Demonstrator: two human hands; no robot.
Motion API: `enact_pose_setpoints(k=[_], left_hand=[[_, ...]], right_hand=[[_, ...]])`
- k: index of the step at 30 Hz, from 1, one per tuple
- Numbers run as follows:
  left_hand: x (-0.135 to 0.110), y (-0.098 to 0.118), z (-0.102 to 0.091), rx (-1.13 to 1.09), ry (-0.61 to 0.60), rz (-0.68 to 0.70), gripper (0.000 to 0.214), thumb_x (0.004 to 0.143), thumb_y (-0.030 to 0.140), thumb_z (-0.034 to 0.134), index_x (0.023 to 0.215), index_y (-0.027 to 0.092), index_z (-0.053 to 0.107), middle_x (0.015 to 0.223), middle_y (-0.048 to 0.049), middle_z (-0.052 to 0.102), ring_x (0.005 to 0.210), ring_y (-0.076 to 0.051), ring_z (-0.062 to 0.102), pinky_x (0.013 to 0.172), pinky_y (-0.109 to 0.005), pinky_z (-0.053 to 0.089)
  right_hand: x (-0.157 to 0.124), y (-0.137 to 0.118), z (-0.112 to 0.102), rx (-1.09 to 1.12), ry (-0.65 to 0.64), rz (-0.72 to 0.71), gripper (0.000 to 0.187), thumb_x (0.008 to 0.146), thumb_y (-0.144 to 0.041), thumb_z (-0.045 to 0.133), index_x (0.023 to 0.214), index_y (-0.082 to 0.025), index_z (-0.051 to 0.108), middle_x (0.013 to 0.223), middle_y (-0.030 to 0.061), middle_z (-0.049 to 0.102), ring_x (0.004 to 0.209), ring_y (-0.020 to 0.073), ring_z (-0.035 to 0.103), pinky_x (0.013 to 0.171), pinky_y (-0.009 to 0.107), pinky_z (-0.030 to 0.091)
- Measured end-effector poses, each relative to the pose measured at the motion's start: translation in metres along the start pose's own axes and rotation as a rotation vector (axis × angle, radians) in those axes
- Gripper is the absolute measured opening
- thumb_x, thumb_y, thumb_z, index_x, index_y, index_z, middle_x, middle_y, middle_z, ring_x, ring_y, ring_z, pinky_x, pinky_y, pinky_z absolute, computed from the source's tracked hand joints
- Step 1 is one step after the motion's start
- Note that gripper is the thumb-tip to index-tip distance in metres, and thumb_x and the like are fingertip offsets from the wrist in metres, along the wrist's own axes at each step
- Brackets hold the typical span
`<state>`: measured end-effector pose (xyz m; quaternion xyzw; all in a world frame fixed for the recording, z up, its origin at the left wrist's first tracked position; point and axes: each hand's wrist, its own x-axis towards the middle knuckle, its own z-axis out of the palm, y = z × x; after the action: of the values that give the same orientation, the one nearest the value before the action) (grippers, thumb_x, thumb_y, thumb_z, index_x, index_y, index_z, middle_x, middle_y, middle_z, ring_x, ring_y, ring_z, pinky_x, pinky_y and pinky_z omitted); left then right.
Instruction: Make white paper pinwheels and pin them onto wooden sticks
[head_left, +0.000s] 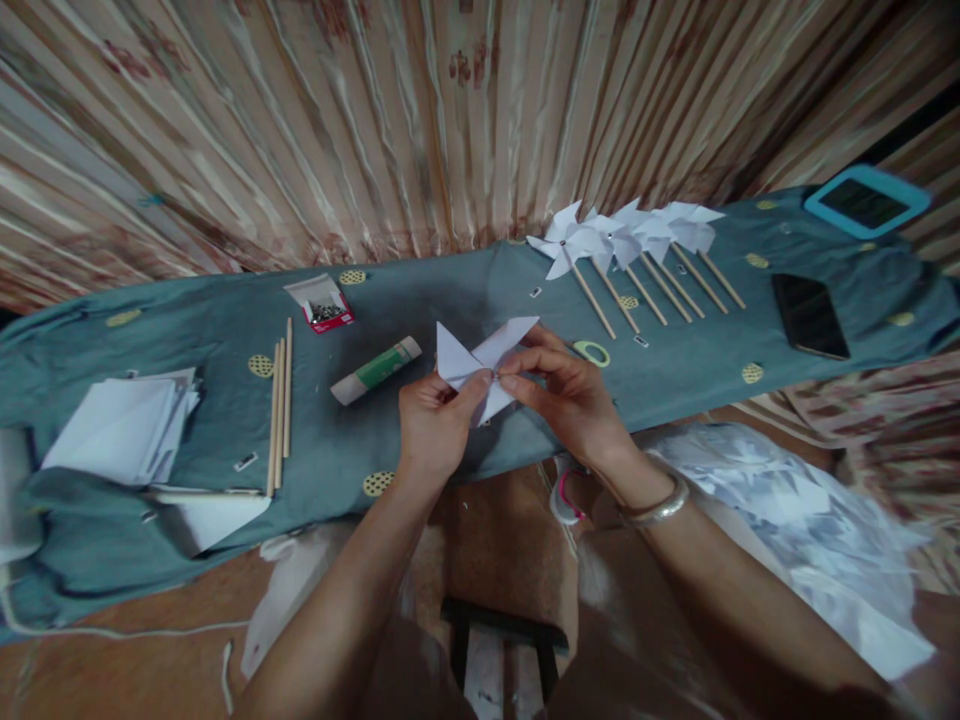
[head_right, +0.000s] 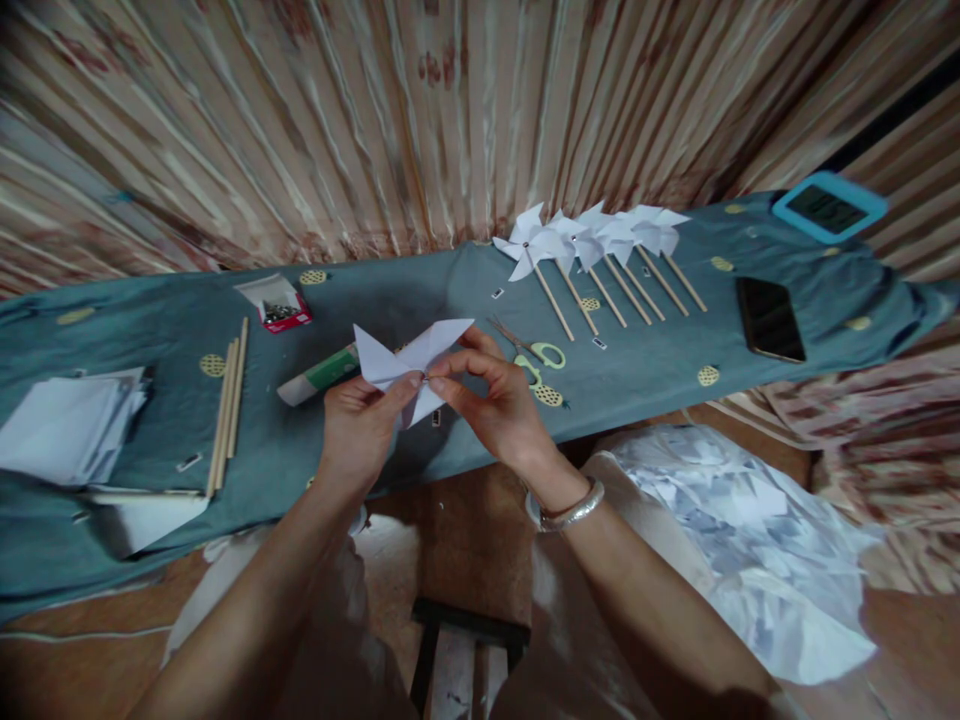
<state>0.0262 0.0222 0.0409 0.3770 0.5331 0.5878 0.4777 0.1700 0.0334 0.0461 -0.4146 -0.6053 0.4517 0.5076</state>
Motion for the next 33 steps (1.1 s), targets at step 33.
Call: enact_pose_setpoints(k=[33], left_hand=[[-0.002,-0.0024,0.0003,0.007,0.001,-0.04,0.015,0.059,0.029,0.078,0.067,0.016,0.077,0.067,-0.0019,0.074,0.058,-0.014,0.06,0.057,-0.025,0.047]], right_hand=[[-0.0027,-0.0003,0.0068,0.253,-0.012,0.262,0.027,0.069,-0.044,0.08,0.073,-0.02,0.068,0.095,0.0014,0.059,0.083,0.0141,0.057,0.077,0.028,0.047]])
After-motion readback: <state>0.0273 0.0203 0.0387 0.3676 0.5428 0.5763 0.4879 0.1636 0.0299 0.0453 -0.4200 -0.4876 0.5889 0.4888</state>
